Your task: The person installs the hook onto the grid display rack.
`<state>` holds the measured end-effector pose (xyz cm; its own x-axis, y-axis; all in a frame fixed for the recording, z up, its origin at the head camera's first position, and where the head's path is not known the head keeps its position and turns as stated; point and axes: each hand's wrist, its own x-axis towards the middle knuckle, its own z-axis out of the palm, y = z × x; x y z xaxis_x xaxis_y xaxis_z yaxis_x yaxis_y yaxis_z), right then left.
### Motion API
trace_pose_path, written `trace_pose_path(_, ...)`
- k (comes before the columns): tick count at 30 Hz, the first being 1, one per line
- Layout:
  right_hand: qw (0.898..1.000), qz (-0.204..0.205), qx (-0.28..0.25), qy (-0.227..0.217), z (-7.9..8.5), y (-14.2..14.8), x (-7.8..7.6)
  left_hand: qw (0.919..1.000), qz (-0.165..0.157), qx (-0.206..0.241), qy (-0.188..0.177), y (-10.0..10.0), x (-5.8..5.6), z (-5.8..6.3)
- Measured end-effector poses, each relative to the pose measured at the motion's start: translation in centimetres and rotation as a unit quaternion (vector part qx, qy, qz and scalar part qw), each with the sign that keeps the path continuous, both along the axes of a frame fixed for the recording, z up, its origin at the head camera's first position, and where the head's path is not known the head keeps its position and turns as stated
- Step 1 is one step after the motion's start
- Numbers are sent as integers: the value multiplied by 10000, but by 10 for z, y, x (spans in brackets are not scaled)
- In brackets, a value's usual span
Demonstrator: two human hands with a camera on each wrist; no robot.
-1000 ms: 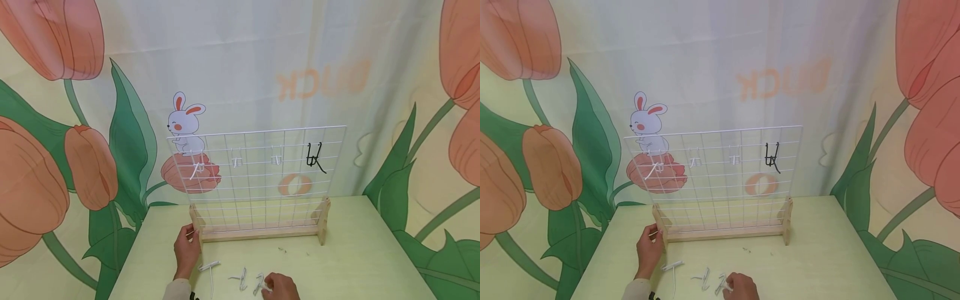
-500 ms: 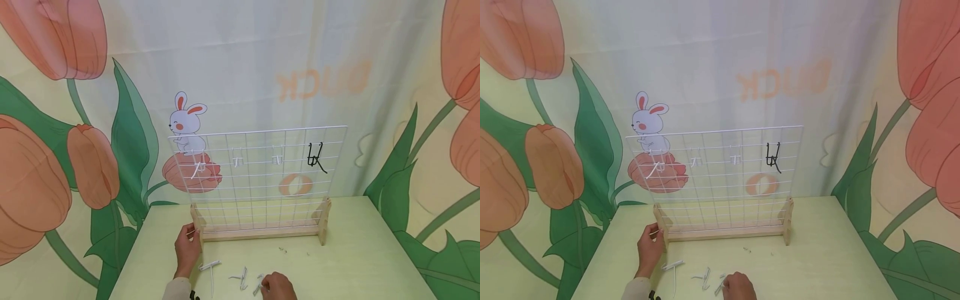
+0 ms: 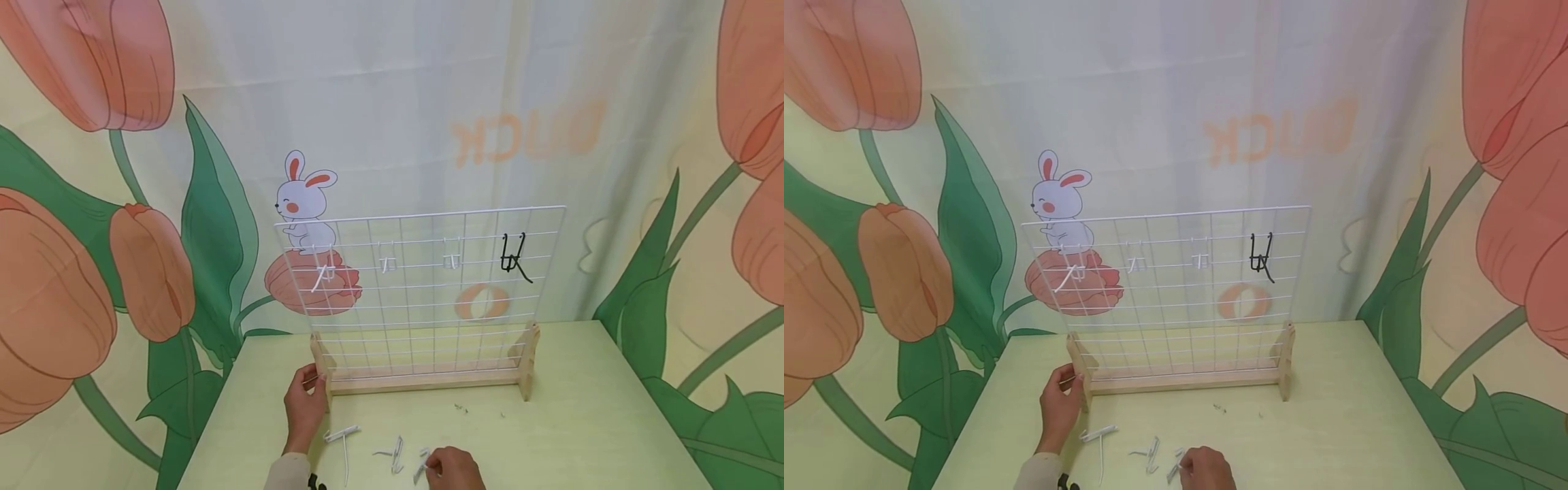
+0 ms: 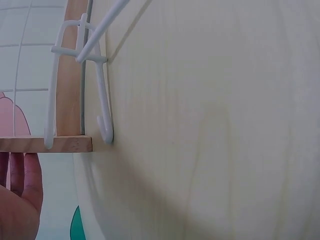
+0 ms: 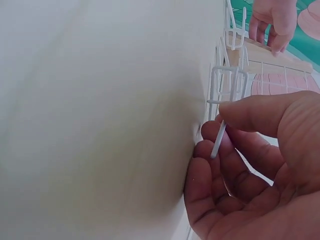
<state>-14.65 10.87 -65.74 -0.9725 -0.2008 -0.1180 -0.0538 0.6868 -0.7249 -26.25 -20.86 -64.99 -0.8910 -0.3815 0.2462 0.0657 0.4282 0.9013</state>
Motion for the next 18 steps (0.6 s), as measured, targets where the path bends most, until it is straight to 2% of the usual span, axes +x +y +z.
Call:
trace_pose_path(7,9997,9,-249,44,-1,3,0,9998,17,162,-89,1,2,4)
trace_pose_path(13,9979,26,-651,-36,-4,6,0,9996,39,211,-182,-1,1,1)
trace_pose_path(18,9955,-118,-928,-125,-4,7,0,9996,27,222,-175,-1,0,1)
